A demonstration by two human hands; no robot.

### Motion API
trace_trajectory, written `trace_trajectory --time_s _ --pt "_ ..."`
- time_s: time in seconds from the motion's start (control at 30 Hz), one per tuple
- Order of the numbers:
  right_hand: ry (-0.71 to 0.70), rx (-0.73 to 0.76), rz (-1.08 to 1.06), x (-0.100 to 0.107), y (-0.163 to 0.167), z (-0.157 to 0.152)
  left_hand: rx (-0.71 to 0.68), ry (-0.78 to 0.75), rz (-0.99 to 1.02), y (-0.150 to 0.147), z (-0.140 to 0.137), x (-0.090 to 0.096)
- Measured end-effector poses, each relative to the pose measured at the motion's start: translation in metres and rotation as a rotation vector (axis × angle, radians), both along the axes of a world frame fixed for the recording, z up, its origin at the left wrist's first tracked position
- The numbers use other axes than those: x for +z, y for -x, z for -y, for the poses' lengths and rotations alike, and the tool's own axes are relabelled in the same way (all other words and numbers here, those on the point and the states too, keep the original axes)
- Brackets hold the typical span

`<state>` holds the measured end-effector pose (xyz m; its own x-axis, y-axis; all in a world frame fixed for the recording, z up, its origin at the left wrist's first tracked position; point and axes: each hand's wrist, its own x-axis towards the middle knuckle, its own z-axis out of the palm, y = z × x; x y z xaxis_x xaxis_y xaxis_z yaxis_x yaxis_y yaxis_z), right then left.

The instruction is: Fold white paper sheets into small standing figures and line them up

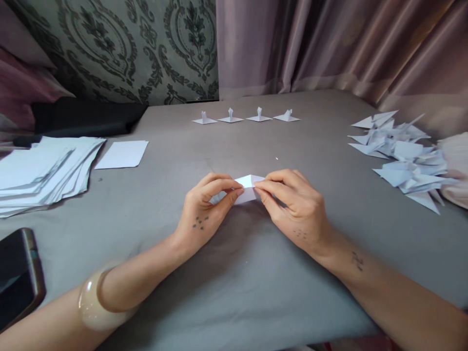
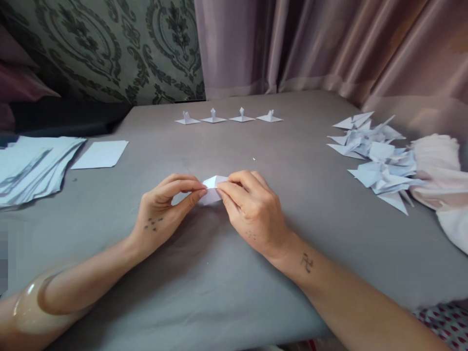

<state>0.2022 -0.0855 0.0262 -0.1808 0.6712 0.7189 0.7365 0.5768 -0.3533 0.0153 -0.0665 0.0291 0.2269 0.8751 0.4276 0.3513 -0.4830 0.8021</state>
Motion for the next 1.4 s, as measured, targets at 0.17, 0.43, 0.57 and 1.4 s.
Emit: trace_trajectory --time_s 0.17,0.43,0.57,1.4 --pt "0.018 0.011 -0.052 0.000 0.002 0.002 -0.043 0.109 0.110 -0.003 0.001 0.002" --pt "0.033 0.045 -0.098 0.000 0.008 0.005 -0.093 0.133 0.143 -0.002 0.001 -0.002" --pt "0.042 0.065 -0.103 0.000 0.009 0.006 -0.128 0.127 0.156 -0.002 0.001 -0.004" --pt "0.131 0.194 -0.143 0.010 0.009 0.004 -0.176 -0.026 0.021 -0.001 0.002 0.000"
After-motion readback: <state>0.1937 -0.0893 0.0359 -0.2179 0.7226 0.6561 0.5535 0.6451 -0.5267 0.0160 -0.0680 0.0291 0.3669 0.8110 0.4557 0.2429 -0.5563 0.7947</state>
